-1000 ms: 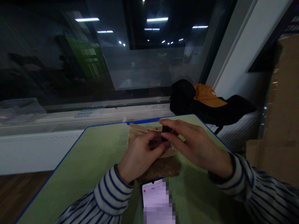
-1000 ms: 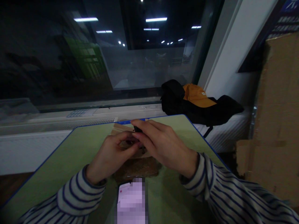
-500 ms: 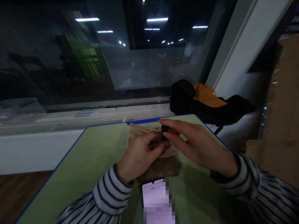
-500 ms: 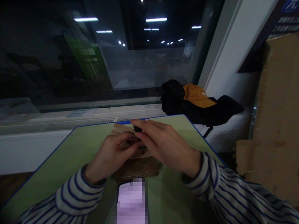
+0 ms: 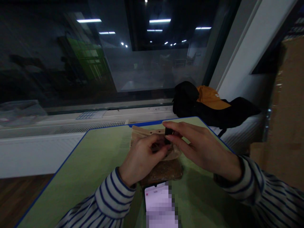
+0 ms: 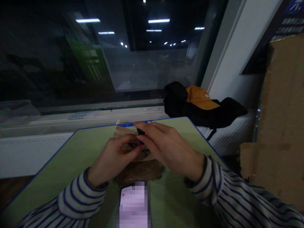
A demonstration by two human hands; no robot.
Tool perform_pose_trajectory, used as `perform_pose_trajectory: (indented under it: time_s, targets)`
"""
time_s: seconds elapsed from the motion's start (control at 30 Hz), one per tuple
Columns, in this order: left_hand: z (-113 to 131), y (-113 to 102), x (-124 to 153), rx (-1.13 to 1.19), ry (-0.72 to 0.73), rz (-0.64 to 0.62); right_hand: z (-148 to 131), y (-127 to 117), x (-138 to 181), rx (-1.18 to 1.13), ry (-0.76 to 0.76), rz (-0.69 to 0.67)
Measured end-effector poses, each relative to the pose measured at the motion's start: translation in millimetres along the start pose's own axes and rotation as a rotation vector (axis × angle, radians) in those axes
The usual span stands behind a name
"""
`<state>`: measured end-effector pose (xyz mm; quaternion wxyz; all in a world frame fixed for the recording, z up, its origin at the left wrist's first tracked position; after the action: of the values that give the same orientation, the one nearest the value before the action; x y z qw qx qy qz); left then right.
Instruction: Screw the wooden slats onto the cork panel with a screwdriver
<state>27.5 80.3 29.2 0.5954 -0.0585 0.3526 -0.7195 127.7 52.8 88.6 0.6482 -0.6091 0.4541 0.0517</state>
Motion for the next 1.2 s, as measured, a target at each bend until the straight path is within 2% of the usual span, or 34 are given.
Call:
perform_pose_trajectory:
  time_s: [0.2, 0.4, 0.7, 0.97, 1.2]
  targets:
    - [-2.0, -3.9, -1.0, 0.001, -0.008, 0.043, 0.9, 2.5, 0.1, -0.037, 0.03, -0.011]
    - [4.3, -1.7, 1.3, -0.005, 0.047, 0.017, 5.1, 2.6, 2.3, -0.095, 0.082, -0.014]
    - [4.2, 2.4, 1.7, 0.022, 0.011, -0.04, 3.3, -0.1, 4.0, -0.064, 0.04, 0.019]
    - [0.2, -3.6, 0.5, 0.0, -0.005, 0.04, 4.3, 0.0, 2.4, -0.067, 0.067, 0.013]
    - [-0.5, -4.5, 1.5, 0.02, 0.01, 0.03, 3.2, 4.8, 2.1, -0.115, 0.076, -0.028]
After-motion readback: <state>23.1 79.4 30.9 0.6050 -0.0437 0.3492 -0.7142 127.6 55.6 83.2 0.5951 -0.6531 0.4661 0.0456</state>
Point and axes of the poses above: each hand's wrist, its own x-axis away from the middle knuckle, its own y-axis out of the palm, z = x × y, the point moved 9 cm from there along -x, towards the middle knuckle, and after that the axes turned 2 degrees about -y, right-handed, at the moved point
